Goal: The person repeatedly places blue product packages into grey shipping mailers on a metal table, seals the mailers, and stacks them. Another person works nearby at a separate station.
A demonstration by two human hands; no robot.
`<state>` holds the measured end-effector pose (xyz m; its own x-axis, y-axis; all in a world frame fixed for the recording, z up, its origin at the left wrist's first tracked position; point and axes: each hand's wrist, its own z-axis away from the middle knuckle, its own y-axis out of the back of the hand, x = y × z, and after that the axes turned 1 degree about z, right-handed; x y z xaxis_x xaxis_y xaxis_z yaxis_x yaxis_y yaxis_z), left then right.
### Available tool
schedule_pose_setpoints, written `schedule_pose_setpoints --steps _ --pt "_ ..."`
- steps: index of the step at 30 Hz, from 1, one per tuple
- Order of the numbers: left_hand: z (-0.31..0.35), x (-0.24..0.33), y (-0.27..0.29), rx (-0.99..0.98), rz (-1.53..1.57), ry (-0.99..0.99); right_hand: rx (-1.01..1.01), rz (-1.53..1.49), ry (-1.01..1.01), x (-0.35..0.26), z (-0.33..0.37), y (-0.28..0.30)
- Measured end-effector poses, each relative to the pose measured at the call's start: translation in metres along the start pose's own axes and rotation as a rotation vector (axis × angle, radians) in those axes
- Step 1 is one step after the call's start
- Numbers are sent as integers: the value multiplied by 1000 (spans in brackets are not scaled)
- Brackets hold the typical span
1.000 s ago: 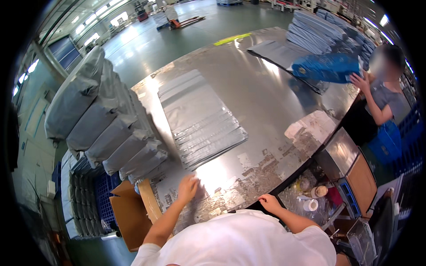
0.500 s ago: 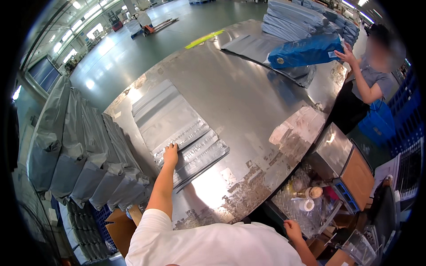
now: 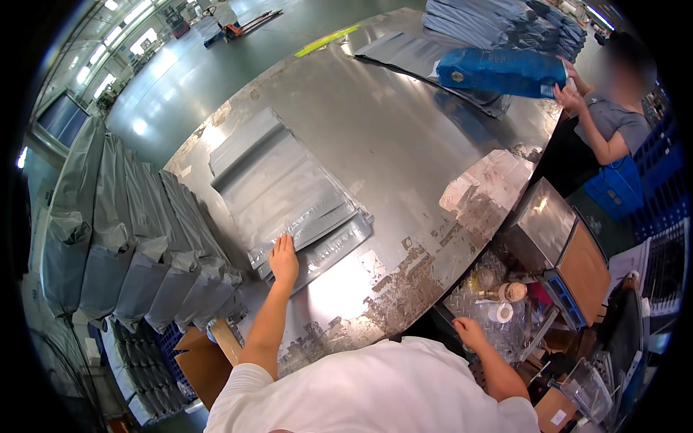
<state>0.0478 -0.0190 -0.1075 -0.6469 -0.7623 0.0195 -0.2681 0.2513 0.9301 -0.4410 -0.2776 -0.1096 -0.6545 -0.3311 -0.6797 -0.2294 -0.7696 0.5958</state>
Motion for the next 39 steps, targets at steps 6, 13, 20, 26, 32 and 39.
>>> schedule_pose_setpoints --steps 6,13,20,26,32,39 --pt "10 21 12 -249 0 -35 -79 -6 -33 -12 4 3" --pt "53 37 23 -405 219 -36 -271 129 -14 31 14 -26" --pt "177 91 40 -393 290 -583 -443 291 40 4 -7 -26" --pt "212 93 53 -316 401 -639 -429 190 409 -31 -16 -38" --pt "220 98 40 -249 376 -626 -418 244 545 -44 -47 -64" --pt "210 113 93 -282 461 -532 -603 60 458 -62 -114 -21"
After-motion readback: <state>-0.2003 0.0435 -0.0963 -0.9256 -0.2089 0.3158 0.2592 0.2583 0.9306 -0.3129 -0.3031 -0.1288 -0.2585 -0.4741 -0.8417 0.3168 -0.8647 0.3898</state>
